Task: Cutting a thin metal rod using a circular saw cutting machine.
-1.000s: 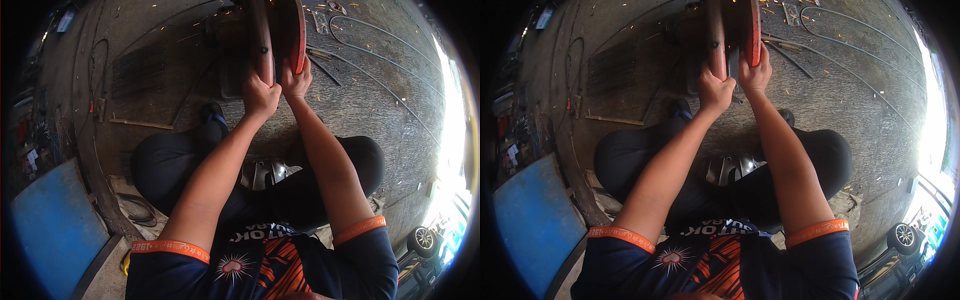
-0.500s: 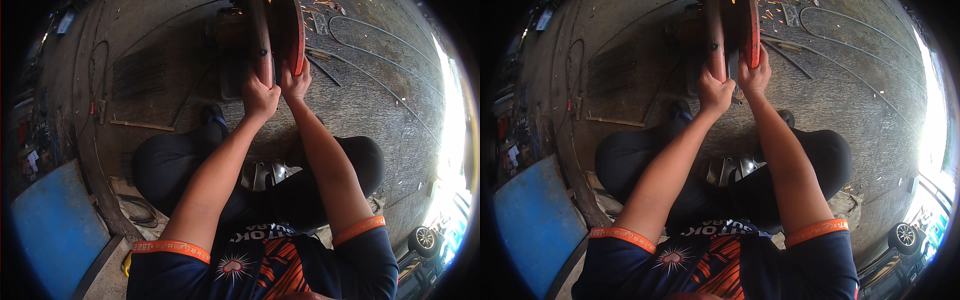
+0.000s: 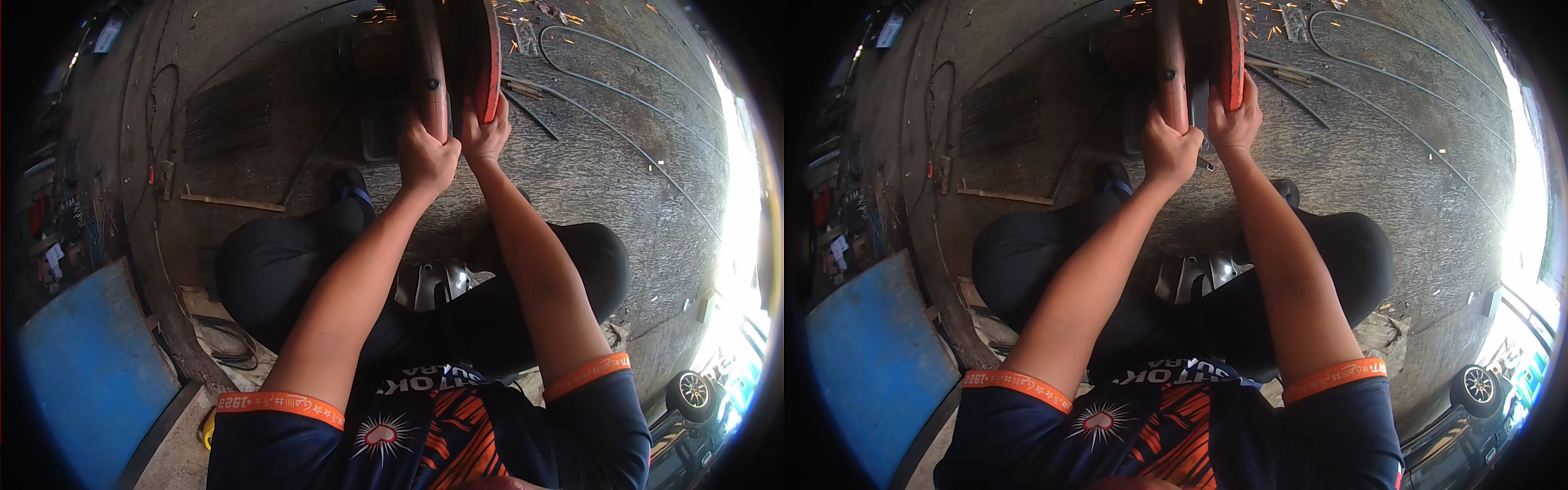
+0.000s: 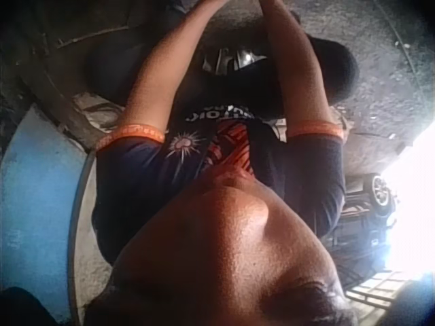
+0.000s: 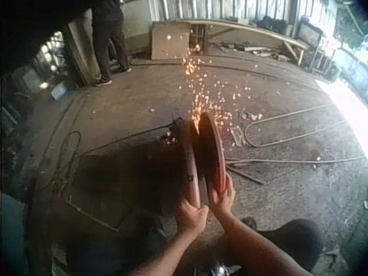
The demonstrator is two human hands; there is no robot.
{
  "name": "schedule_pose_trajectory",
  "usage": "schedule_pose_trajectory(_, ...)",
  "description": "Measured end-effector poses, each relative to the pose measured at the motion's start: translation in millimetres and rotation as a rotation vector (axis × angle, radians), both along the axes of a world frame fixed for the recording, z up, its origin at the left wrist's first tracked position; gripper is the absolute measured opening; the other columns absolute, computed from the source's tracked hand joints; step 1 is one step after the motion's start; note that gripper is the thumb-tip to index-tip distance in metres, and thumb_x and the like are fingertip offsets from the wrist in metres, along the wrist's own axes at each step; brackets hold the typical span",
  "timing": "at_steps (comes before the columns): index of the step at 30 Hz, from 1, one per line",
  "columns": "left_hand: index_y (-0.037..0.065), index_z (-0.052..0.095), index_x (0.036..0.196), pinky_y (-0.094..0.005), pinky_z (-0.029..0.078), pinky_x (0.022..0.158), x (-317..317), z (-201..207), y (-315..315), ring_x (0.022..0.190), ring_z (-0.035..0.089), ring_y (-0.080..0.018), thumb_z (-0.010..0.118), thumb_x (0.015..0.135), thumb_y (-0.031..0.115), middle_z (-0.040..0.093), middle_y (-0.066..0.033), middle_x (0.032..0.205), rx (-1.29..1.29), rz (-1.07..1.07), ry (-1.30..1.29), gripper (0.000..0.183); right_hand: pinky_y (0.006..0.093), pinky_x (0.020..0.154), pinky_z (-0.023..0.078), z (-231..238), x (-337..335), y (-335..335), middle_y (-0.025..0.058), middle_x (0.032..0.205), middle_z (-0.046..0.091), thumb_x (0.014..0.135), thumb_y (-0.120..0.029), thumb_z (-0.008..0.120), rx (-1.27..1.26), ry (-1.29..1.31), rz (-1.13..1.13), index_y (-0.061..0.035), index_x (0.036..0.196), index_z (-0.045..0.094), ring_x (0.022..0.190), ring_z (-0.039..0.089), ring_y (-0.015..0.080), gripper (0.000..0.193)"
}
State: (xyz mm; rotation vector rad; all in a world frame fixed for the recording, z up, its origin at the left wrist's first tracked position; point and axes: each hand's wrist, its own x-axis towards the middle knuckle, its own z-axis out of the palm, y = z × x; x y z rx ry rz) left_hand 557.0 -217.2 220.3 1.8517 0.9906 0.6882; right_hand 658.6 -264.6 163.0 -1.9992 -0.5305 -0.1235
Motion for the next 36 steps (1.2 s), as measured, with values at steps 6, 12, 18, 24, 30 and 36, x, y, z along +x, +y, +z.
schedule_pose_trajectory(6, -0.006, 0.046, 0.109, -0.0468, 0.050, 0.077, -0.6, 0.4, 0.9, 0.088, 0.060, -0.0452, 0.063, 0.065, 0.004, 0.060, -0.0285, 0.091, 0.004, -0.017, -0.011, 0.048, 0.0451, 0.079, 0.049, -0.5, 0.1, -0.1, 0.0187, 0.106, 0.063, 0.078, -0.029, 0.065, 0.009, 0.008, 0.005, -0.0077, 0.122, 0.050, 0.094, 0.061, 0.0402, 0.051)
schedule_pose_trajectory(12, -0.006, 0.048, 0.111, -0.0441, 0.050, 0.078, 0.0, -0.8, 0.6, 0.088, 0.062, -0.0413, 0.062, 0.065, 0.004, 0.061, -0.0256, 0.092, 0.007, 0.002, -0.011, 0.049, 0.0448, 0.078, 0.050, -0.4, -0.7, 0.4, 0.0190, 0.105, 0.063, 0.078, -0.030, 0.066, 0.029, 0.004, 0.000, -0.0074, 0.122, 0.050, 0.093, 0.062, 0.0402, 0.051)
schedule_pose_trajectory(18, -0.006, 0.045, 0.112, -0.0471, 0.049, 0.078, -0.7, -1.4, 0.1, 0.089, 0.060, -0.0454, 0.062, 0.065, 0.003, 0.060, -0.0288, 0.092, 0.008, -0.005, -0.034, 0.050, 0.0448, 0.078, 0.050, -3.4, 0.2, -0.1, 0.0190, 0.105, 0.063, 0.078, -0.030, 0.066, 0.023, -0.013, 0.011, -0.0072, 0.122, 0.050, 0.093, 0.062, 0.0404, 0.051)
schedule_pose_trajectory(24, -0.006, 0.045, 0.113, -0.0465, 0.049, 0.078, -0.6, -0.5, 0.8, 0.090, 0.060, -0.0450, 0.062, 0.065, 0.002, 0.060, -0.0288, 0.094, -0.007, -0.012, -0.033, 0.051, 0.0452, 0.077, 0.050, -4.7, 0.4, 0.4, 0.0190, 0.104, 0.064, 0.078, -0.030, 0.066, 0.032, -0.023, 0.008, -0.0073, 0.122, 0.050, 0.091, 0.062, 0.0408, 0.051)
schedule_pose_trajectory(30, -0.006, 0.047, 0.113, -0.0434, 0.049, 0.081, 0.0, -1.3, -0.1, 0.092, 0.061, -0.0406, 0.062, 0.065, 0.003, 0.061, -0.0260, 0.097, 0.009, -0.004, -0.048, 0.051, 0.0449, 0.076, 0.050, -6.8, 0.8, 0.5, 0.0181, 0.105, 0.063, 0.079, -0.031, 0.065, 0.012, -0.056, 0.002, -0.0080, 0.122, 0.050, 0.091, 0.062, 0.0403, 0.052)
schedule_pose_trajectory(36, -0.006, 0.049, 0.115, -0.0401, 0.049, 0.082, 0.1, -5.9, 1.3, 0.093, 0.063, -0.0356, 0.063, 0.065, 0.004, 0.062, -0.0224, 0.099, 0.012, 0.003, -0.030, 0.053, 0.0447, 0.075, 0.050, -7.3, 0.7, 0.7, 0.0170, 0.106, 0.063, 0.079, -0.032, 0.065, 0.026, -0.082, 0.010, -0.0087, 0.123, 0.050, 0.090, 0.062, 0.0399, 0.052)
